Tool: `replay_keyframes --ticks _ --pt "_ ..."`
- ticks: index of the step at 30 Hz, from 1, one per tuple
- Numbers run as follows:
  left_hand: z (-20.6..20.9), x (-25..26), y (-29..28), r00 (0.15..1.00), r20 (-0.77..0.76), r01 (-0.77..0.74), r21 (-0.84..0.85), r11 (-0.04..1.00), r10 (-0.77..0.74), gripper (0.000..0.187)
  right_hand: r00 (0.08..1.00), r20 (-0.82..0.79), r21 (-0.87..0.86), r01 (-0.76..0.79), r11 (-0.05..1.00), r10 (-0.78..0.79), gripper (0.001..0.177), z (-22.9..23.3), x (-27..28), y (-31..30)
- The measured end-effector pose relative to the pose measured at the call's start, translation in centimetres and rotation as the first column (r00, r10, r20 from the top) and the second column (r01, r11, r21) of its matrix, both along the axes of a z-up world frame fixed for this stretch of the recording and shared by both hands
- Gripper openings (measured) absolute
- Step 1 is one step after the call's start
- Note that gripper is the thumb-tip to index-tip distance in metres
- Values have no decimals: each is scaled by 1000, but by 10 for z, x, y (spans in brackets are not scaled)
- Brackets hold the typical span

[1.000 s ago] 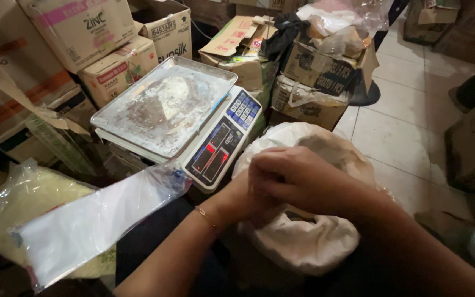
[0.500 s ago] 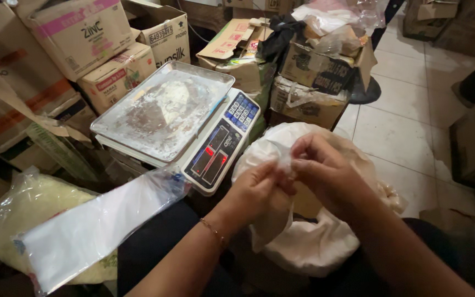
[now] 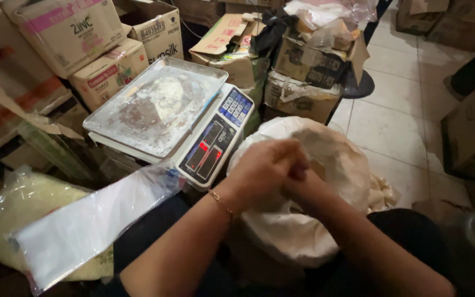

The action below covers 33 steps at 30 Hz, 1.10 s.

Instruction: The person scoops a white powder from a large sack into small plastic bags using a scoop, then places each bag on a digital scale to measure the weight. The person adjusts the amount of powder in the bags to reach a target weight before setting them aside.

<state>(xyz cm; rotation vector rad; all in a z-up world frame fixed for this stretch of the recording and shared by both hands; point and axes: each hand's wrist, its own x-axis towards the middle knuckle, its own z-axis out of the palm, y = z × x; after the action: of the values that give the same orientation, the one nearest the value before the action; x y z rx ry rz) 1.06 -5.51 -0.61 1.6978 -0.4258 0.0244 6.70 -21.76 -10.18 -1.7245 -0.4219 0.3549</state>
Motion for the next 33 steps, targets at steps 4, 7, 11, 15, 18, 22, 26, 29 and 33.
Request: replay_keyframes --ticks 4,7,11,15,18,22,26,29,33 --pt "-12 -7 -7 908 350 -353 343 870 230 17 890 448 -343 254 904 -80 23 -4 6 16" --pt "-35 -10 -15 842 440 -408 140 902 313 29 975 177 -321 189 928 -138 22 -4 -6 18" --pt "-67 -8 -28 889 164 -448 114 887 428 23 706 708 -91 136 986 -32 27 -8 -12 22" --pt "-78 -9 -44 847 62 -531 60 845 528 18 928 370 222 -133 966 43 34 -15 -12 28" --pt "-74 -25 -56 839 -231 -488 86 869 493 21 847 527 9 -90 996 72 24 -17 -13 25" --pt "-55 -40 -57 855 -240 -464 41 885 459 15 721 682 -230 51 972 123 19 -9 -13 26" --pt "-32 -39 -43 893 60 -444 -37 895 446 18 929 350 229 -211 950 122 35 13 -16 21" --pt "-15 -28 -28 870 202 -468 44 883 451 16 789 613 -134 43 990 49 32 44 -15 17" --pt "2 -2 -6 790 481 -449 32 893 380 15 818 573 -164 61 985 45 28 89 -23 9"
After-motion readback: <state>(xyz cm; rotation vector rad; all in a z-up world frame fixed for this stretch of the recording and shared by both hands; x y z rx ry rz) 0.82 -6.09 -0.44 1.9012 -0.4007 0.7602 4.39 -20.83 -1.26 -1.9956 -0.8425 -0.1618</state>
